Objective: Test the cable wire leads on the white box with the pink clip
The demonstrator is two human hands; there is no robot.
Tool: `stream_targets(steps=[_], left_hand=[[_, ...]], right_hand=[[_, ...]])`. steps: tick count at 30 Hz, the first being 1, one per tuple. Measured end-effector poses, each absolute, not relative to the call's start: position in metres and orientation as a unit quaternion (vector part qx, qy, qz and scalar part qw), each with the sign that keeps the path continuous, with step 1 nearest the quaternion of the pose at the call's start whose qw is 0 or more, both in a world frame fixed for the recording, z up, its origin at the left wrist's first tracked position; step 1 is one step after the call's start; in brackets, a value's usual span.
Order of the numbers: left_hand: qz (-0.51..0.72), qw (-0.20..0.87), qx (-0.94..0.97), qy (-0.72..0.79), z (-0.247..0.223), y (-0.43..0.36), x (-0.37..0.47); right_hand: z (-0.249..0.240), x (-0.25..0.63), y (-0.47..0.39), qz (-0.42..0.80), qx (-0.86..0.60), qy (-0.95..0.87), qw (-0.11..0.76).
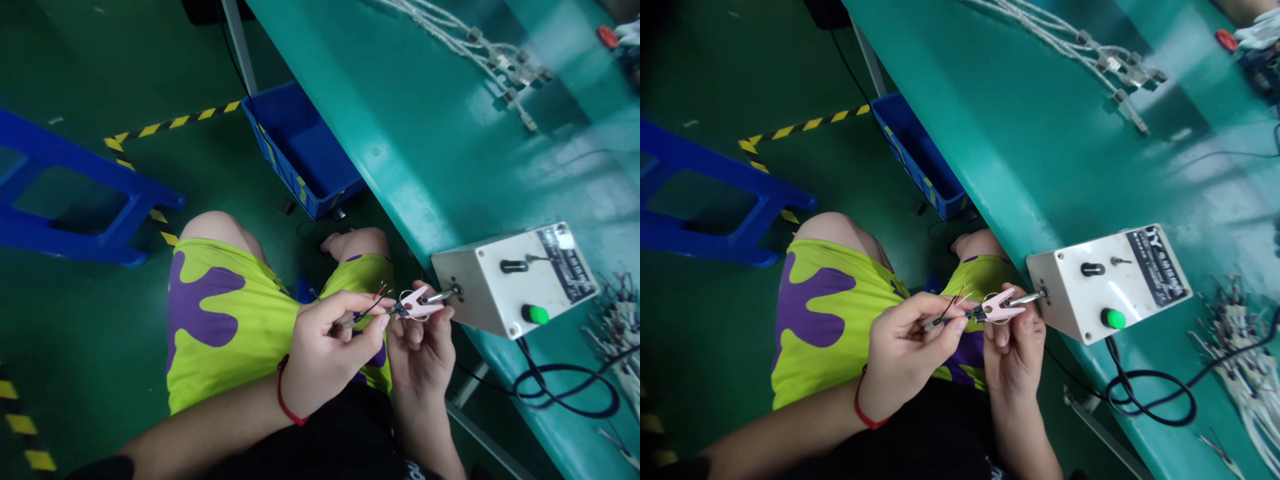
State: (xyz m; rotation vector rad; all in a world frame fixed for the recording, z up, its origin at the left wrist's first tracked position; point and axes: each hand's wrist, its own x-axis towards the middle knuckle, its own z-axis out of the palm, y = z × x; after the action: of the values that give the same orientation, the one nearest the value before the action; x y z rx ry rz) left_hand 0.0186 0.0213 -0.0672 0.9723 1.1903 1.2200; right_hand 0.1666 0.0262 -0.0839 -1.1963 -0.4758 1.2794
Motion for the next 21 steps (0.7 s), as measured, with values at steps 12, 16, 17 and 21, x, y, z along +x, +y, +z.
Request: stream_targets(steps=[12, 16, 17, 21], left_hand=[[0.539, 0.54, 0.42, 0.491, -0.073, 0.017, 0.019], [0.538, 0.527, 0.431, 0.497, -0.075, 0.017, 0.019], [0.538, 0.526, 0.431, 0.498, -0.076, 0.017, 0.019], [0.535, 0.529, 0.431, 0.499, -0.076, 0.016, 0.02]], right_hand=[[-0.051, 0.181, -0.006, -0.049, -0.726, -0.409, 0.551], [-0.046, 0.199, 0.01, -0.051, -0.708, -0.442, 0.548], [-0.048, 0.202, 0.013, -0.052, -0.703, -0.448, 0.549], [-0.058, 0.203, 0.018, -0.084, -0.67, -0.452, 0.583]])
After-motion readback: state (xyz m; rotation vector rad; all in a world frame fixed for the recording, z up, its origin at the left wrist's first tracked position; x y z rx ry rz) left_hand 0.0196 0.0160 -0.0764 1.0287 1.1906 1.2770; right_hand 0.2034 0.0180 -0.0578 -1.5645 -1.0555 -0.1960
